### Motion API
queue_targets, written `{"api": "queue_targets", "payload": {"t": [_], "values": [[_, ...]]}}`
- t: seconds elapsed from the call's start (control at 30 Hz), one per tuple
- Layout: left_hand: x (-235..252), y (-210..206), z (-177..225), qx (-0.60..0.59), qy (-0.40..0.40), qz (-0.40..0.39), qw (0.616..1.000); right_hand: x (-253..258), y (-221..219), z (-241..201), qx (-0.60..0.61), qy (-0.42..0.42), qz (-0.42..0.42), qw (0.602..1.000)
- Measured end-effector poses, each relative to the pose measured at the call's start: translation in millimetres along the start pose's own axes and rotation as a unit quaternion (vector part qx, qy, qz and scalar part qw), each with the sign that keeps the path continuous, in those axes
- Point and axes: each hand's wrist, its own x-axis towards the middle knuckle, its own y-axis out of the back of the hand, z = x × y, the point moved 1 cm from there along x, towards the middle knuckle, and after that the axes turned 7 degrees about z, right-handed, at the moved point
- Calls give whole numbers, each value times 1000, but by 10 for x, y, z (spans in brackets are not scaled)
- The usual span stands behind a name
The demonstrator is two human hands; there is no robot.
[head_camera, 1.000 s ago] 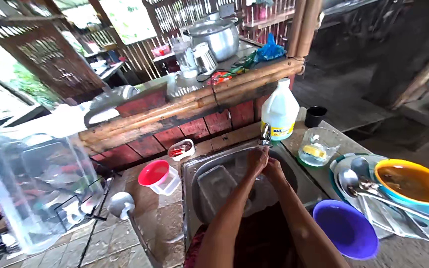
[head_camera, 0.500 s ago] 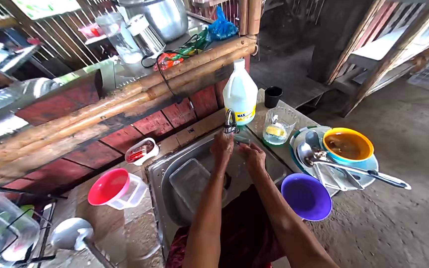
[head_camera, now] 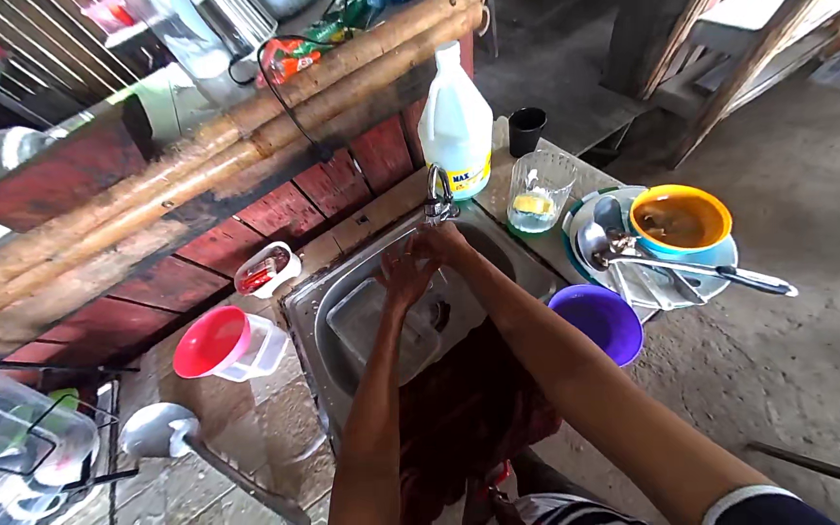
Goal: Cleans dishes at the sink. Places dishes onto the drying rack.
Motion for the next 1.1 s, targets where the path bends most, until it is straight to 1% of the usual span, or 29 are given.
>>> {"api": "queue_targets", "payload": {"t": [0.03,0.1,0.2,0.23,0.27,0.3,0.33,0.4,0.43,0.47,0.5,0.53,0.57,0.6,0.63,0.67,0.7,0.73,0.77,0.8,0.83,0.87,0.9,0.93,1.0,1.03,1.07,1.1], "values": [[7,-5,-1,-37,13,-2,999,-23,14,11,-36,23,-23,999],[39,-57,-17,-139,42,33,989,-109,15,43,-93,63,-64,992],[108,-243,-107,-287,72,62,953,-267,33,74,-163,66,-115,978],[111,-294,-100,-306,84,69,946,-374,59,69,-186,70,-117,973],[98,-322,-78,-301,107,72,945,-456,103,104,-219,85,-92,968],[83,-345,-76,-281,128,78,948,-545,161,149,-254,101,-39,961],[53,-361,-88,-258,145,82,952,-661,221,201,-276,107,33,954],[-30,-375,-139,-236,163,84,954,-824,322,400,-236,97,194,947],[-75,-353,-133,-238,172,81,953,-844,360,495,-191,79,248,947],[-107,-343,-138,-263,190,80,942,-847,390,558,-125,40,261,956],[-130,-340,-149,-299,218,80,925,-847,417,595,-40,-13,238,970],[-152,-332,-156,-339,249,76,904,-838,442,600,51,-79,198,976],[-179,-303,-159,-366,269,70,888,-823,464,577,126,-143,148,970],[-213,-248,-154,-370,274,65,885,-805,483,550,179,-194,92,960],[-239,-175,-149,-352,267,60,895,-784,488,550,205,-216,56,953],[-261,-87,-132,-299,247,54,920,-781,486,552,207,-216,33,953],[-281,19,-89,-213,212,55,952,-800,480,541,199,-208,14,958],[-284,136,2,-109,155,73,979,-812,467,530,185,-195,-3,963],[-265,208,110,-33,88,107,990,-810,452,524,171,-186,-16,967],[-224,233,237,2,22,122,992,-807,436,518,156,-179,-31,971],[-149,203,369,2,-37,104,994,-803,423,508,142,-171,-52,974],[-41,119,459,-31,-86,71,993,-804,414,506,130,-161,-72,976],[95,12,469,-64,-106,32,992,-826,412,497,125,-157,-87,976],[235,-99,402,-93,-98,25,991,-863,426,472,126,-157,-101,974],[436,-204,271,-151,-29,79,985,-904,473,423,129,-174,-113,970],[471,-212,295,-172,2,94,981,-906,489,393,132,-184,-110,968],[445,-211,372,-170,11,79,982,-896,501,379,140,-194,-104,965],[371,-201,482,-161,4,36,986,-872,504,391,151,-199,-92,964]]}}
